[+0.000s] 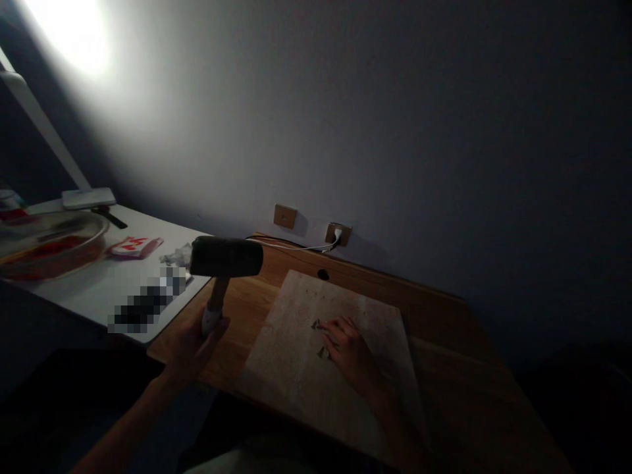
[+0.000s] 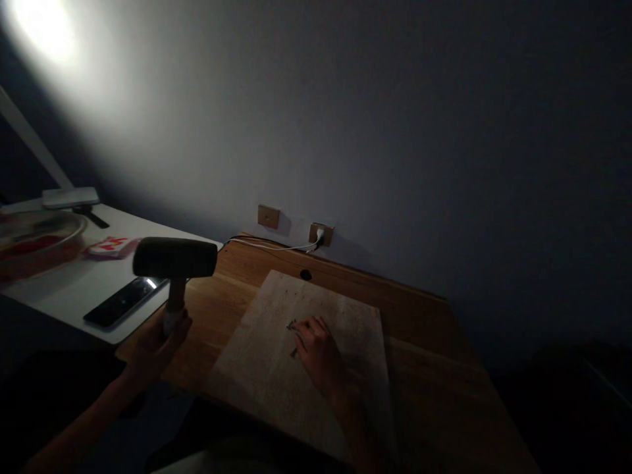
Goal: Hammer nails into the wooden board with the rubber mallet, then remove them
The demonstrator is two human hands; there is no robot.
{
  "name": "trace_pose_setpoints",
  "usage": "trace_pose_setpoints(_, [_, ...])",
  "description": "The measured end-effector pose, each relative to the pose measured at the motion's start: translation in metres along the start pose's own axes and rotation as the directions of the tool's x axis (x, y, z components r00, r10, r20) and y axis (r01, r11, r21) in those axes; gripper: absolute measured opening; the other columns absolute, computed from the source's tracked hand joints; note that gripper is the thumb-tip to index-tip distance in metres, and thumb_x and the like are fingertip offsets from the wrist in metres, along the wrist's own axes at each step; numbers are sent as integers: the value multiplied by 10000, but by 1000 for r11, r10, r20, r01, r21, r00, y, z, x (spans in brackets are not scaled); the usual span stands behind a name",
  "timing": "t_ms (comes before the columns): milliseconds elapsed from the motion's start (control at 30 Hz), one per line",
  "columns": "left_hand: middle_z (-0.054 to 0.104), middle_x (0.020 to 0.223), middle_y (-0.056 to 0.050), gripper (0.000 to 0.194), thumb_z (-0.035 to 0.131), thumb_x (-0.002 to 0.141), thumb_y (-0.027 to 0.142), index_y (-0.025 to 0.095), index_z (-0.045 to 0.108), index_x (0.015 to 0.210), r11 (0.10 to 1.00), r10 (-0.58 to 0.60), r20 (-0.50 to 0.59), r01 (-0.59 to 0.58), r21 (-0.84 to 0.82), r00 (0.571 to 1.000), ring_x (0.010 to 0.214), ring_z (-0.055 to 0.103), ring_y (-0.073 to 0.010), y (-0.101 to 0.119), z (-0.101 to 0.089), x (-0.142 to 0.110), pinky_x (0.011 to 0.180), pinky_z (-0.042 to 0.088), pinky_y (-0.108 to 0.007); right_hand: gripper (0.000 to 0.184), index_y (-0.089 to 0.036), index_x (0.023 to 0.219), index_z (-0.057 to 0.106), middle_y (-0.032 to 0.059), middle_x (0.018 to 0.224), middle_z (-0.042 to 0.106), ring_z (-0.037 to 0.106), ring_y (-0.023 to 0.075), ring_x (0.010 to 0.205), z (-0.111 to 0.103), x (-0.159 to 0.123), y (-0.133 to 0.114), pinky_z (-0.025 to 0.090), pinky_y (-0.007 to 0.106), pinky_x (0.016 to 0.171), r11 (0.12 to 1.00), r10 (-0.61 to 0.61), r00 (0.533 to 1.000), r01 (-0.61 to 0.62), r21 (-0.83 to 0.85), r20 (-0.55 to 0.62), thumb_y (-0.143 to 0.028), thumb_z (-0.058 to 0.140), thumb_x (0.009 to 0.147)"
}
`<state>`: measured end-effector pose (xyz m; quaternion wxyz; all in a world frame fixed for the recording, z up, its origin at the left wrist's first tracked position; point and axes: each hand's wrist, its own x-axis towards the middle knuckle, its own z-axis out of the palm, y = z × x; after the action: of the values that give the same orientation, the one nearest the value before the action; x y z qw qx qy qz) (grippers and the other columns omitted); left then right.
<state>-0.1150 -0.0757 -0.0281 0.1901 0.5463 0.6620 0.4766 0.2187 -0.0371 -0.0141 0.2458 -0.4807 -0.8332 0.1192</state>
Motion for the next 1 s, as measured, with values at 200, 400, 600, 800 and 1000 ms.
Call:
trace_pose_setpoints(200, [447,526,50,424,527,827,612,201,578,735,993,-67,66,60,98,996,496,423,-118,4,2,12,465,308,-219,285,-209,1017,745,100,1026,730,622,268,1051,6,56,-11,486,408,942,906,-72,928,214,-365,365,-26,579,876])
trace_pose_setpoints(400, [527,564,43,385,537,841,569,205,564,719,988,-19,98,4,156,995,510,479,-116,-8,30,34,500,313,-222,282,-200,1032,750,104,1020,725,650,241,1000,15,72,8,484,380,917,929,-172,912,276,-247,373,-40,586,867])
trace_pose_setpoints(600, [666,704,2,352,531,903,542,210,633,843,987,-28,258,-15,162,966,618,620,-162,-23,43,31,549,367,-238,254,-204,974,773,63,942,732,706,168,803,31,105,51,564,289,766,968,-17,1000,14,250,8,-101,588,835])
trace_pose_setpoints(800, [705,764,-38,353,519,915,528,204,647,864,981,-44,297,-14,191,954,679,661,-195,-17,39,31,586,398,-255,177,-208,915,767,73,955,785,728,218,888,57,123,69,570,360,834,973,55,998,-48,225,-24,-172,606,852])
trace_pose_setpoints(1000, [711,773,-40,311,527,915,496,212,639,857,985,-45,288,-5,173,957,687,660,-189,-15,38,31,592,405,-251,191,-195,949,754,76,986,771,679,224,984,62,121,65,503,395,960,989,40,999,-40,145,3,-134,596,860])
